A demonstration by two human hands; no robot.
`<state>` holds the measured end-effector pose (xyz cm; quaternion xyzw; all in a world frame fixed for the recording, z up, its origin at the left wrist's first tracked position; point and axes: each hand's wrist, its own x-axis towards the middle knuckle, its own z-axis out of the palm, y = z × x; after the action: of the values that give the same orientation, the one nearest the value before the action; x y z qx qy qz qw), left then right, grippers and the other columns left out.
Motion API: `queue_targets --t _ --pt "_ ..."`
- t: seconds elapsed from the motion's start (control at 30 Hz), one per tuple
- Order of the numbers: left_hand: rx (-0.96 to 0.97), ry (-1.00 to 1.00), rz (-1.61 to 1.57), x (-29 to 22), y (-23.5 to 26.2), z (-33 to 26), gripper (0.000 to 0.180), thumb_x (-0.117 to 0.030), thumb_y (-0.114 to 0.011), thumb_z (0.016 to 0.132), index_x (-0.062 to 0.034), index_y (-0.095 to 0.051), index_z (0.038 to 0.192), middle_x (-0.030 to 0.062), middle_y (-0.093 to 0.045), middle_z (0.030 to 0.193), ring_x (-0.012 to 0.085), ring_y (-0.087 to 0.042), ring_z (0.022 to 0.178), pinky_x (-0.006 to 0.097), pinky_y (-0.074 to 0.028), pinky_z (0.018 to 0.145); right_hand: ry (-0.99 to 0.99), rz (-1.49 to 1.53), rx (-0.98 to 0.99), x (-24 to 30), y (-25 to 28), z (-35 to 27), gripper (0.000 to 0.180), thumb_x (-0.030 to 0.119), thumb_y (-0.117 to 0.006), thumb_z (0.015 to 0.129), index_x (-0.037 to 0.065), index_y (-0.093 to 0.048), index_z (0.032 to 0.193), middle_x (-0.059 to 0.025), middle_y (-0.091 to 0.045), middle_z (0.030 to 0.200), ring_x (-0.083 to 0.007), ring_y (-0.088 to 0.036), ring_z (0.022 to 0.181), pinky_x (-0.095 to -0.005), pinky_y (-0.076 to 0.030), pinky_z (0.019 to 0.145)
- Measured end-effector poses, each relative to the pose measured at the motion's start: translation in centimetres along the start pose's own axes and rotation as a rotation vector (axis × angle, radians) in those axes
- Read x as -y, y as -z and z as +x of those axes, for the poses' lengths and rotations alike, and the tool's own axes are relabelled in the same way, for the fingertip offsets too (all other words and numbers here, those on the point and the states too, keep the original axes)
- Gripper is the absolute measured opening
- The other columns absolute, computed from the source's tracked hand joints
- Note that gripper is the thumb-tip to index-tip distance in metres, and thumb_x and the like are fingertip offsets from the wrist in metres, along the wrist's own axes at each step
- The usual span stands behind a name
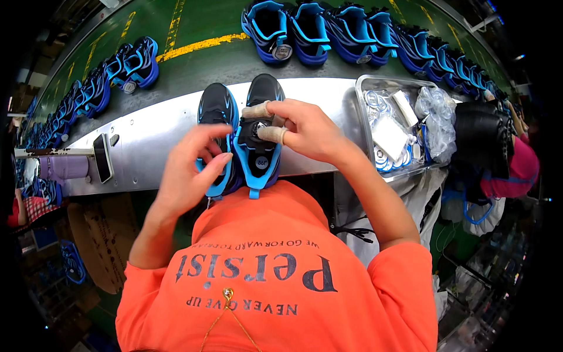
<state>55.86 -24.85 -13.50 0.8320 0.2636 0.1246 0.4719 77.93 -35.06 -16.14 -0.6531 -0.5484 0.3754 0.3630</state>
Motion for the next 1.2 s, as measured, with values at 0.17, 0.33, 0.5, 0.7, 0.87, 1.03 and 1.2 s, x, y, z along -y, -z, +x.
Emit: queue_targets --t 0.17,0.33,0.5,0.7,0.87,1.03,1.2 --pt "0.179 -0.301 0.463 -1.0 -0.1 2.8 0.038 -0.006 -0.069 0.077 -0.0069 -0.058 0.113 0.0121 -0.065 0.091 0.0333 -0.064 0.087 0.043 -0.050 0.071 0.314 -0.040 0.165 3.8 -0.8 -1.7 0.017 0.011 -0.066 0.088 0.007 -0.064 0.104 -0.0140 -0.063 0.081 -0.0364 -0.063 0.078 -0.0436 -0.049 0.069" --pt "0.007 -0.463 0.554 -1.0 -2.0 2.0 0.016 -0.003 -0.063 0.076 -0.0061 -0.057 0.090 0.0073 -0.059 0.071 0.0317 -0.062 0.067 0.044 -0.049 0.059 -0.248 0.857 0.794 3.2 -1.5 -2.6 0.025 0.019 -0.056 0.099 -0.003 -0.052 0.111 -0.0103 -0.071 0.087 -0.0102 -0.064 0.062 -0.0248 -0.050 0.059" --pt "-0.033 -0.378 0.418 0.0 -1.1 1.4 0.025 -0.009 -0.069 0.079 -0.0060 -0.064 0.104 0.0112 -0.062 0.089 0.0295 -0.061 0.087 0.039 -0.049 0.071 0.207 0.158 0.097 0.1 -1.5 -1.2 0.021 0.022 -0.066 0.093 0.007 -0.069 0.108 -0.0097 -0.069 0.086 -0.0200 -0.067 0.075 -0.0288 -0.051 0.066" --pt "-0.201 -0.203 0.313 1.2 1.1 1.3 0.014 -0.006 -0.064 0.087 -0.0021 -0.068 0.100 0.0107 -0.064 0.094 0.0218 -0.060 0.081 0.031 -0.048 0.071 0.148 -0.169 0.114 -3.6 0.6 1.2 0.036 0.020 -0.074 0.082 0.017 -0.070 0.117 -0.0105 -0.058 0.096 -0.0267 -0.059 0.089 -0.0360 -0.049 0.080" --pt "0.239 0.398 -0.368 -0.4 -3.4 -0.5 0.020 -0.006 -0.051 0.099 0.0010 -0.062 0.114 0.0086 -0.066 0.103 0.0124 -0.063 0.076 0.025 -0.052 0.072 0.049 -0.437 -0.141 -2.9 -1.5 0.0 0.037 0.018 -0.077 0.079 0.012 -0.071 0.114 -0.0116 -0.060 0.090 -0.0270 -0.062 0.083 -0.0352 -0.050 0.077" --pt "0.148 0.535 -0.724 1.8 -5.5 -0.3 0.025 -0.007 -0.047 0.101 0.0052 -0.054 0.122 0.0132 -0.063 0.113 0.0158 -0.064 0.078 0.028 -0.053 0.070 0.190 -0.073 0.066 -2.9 0.3 1.0 0.030 0.019 -0.072 0.086 0.013 -0.072 0.115 -0.0052 -0.061 0.091 -0.0205 -0.055 0.100 -0.0337 -0.047 0.085" --pt "-0.239 -0.120 0.136 1.4 -6.1 0.6 0.032 0.011 -0.048 0.084 0.0013 -0.063 0.111 0.0148 -0.057 0.097 0.0297 -0.059 0.086 0.035 -0.048 0.073 0.177 -0.025 -0.087 -6.1 -1.0 1.3 0.029 0.021 -0.066 0.091 0.013 -0.069 0.119 -0.0106 -0.061 0.090 -0.0216 -0.058 0.087 -0.0319 -0.048 0.079"
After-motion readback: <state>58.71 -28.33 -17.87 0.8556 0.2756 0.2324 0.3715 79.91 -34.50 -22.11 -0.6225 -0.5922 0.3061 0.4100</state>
